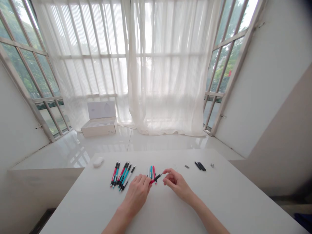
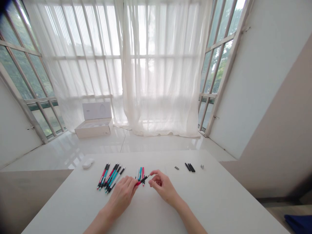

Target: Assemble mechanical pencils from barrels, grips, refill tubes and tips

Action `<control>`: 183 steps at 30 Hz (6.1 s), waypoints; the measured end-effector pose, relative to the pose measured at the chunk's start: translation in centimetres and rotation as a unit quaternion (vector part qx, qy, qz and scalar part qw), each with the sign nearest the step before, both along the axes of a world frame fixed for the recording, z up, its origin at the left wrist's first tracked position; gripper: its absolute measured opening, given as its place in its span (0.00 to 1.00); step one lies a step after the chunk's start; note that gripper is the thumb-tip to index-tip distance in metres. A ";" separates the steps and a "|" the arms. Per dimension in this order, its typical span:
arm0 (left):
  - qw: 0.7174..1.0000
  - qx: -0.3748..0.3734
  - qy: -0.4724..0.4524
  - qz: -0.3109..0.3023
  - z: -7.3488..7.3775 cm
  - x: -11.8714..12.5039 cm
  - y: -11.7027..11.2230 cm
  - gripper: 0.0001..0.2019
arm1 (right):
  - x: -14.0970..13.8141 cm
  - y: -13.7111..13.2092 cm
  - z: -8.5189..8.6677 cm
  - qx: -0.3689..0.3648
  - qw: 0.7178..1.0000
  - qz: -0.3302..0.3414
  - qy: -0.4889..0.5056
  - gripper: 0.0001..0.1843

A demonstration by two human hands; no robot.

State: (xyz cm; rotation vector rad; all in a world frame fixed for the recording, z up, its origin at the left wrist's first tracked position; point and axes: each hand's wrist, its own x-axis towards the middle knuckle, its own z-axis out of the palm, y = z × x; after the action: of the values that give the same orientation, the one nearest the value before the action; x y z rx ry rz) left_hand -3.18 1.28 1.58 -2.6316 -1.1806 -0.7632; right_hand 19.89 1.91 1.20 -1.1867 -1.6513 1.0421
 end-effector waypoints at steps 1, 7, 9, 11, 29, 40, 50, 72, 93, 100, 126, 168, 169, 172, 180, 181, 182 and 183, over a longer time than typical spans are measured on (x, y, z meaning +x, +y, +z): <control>1.000 -0.005 0.002 -0.010 -0.1 0.3 -0.2 0.11 | 0.0 0.0 0.1 -0.004 1.000 0.001 0.008 0.15; 0.999 -0.028 0.001 -0.022 -0.2 0.2 -0.4 0.09 | 0.3 -0.2 0.8 0.002 0.998 -0.005 -0.060 0.11; 0.999 -0.036 0.001 -0.022 -0.1 0.2 -0.5 0.10 | 0.1 -0.4 1.0 0.018 0.995 -0.009 -0.093 0.11; 0.999 -0.044 -0.002 -0.023 0.0 0.5 -0.7 0.11 | -0.2 -0.7 1.2 0.035 0.993 -0.019 -0.114 0.12; 0.996 -0.043 -0.055 -0.056 -2.2 1.5 -1.0 0.08 | -1.4 -1.5 0.5 0.048 0.984 0.055 -0.164 0.17; 0.994 -0.089 -0.043 -0.044 -1.7 1.5 -1.2 0.13 | -1.7 -1.7 1.1 0.027 0.990 0.050 -0.126 0.10; 0.988 -0.126 -0.074 -0.042 -1.6 1.5 -1.3 0.07 | -1.8 -1.9 1.4 0.052 0.994 0.037 -0.092 0.08; 0.991 -0.055 -0.104 -0.069 -1.7 1.3 -0.9 0.16 | 24.4 1.9 -2.8 -0.082 0.816 -0.432 -0.375 0.09; 0.986 -0.095 -0.116 -0.073 -1.6 1.2 -0.8 0.13 | 24.8 3.7 -3.7 -0.048 0.822 -0.424 -0.378 0.12; 0.985 -0.092 -0.129 -0.073 -1.2 1.1 -0.6 0.12 | 23.5 2.6 -2.3 -0.029 0.828 -0.442 -0.344 0.12; 0.992 -0.097 -0.080 -0.015 -1.4 1.1 -0.9 0.05 | -3.1 -1.5 0.6 0.021 0.996 0.016 -0.085 0.13; 0.992 -0.093 -0.081 -0.004 -1.1 1.0 -0.8 0.07 | -1.7 -1.3 1.5 -0.013 0.995 -0.095 0.010 0.08; 0.992 -0.092 -0.082 -0.001 -1.1 1.0 -0.8 0.07 | -1.6 -1.4 1.8 -0.019 0.994 -0.103 0.018 0.08; 0.992 -0.097 -0.083 0.002 -1.1 1.0 -0.8 0.07 | -1.5 -1.5 2.3 -0.034 0.992 -0.116 0.042 0.11; 0.993 -0.093 -0.063 -0.047 -0.9 0.7 -0.8 0.15 | -1.6 -1.3 1.6 -0.015 0.994 -0.103 0.021 0.12; 0.993 -0.094 -0.062 -0.047 -0.9 0.7 -0.8 0.14 | -1.6 -1.3 1.4 -0.011 0.995 -0.100 0.015 0.12; 0.993 -0.094 -0.061 -0.045 -0.9 0.7 -0.9 0.12 | -1.6 -1.3 1.2 -0.006 0.995 -0.096 0.010 0.12; 0.993 -0.094 -0.059 -0.043 -0.9 0.7 -0.9 0.11 | -1.7 -1.3 1.1 -0.003 0.996 -0.091 0.004 0.12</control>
State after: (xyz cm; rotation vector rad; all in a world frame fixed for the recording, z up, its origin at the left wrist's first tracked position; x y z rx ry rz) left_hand -2.45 0.41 0.71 -2.8428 -1.2329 -0.8735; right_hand 18.22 0.66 2.27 -1.3080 -1.5034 0.9358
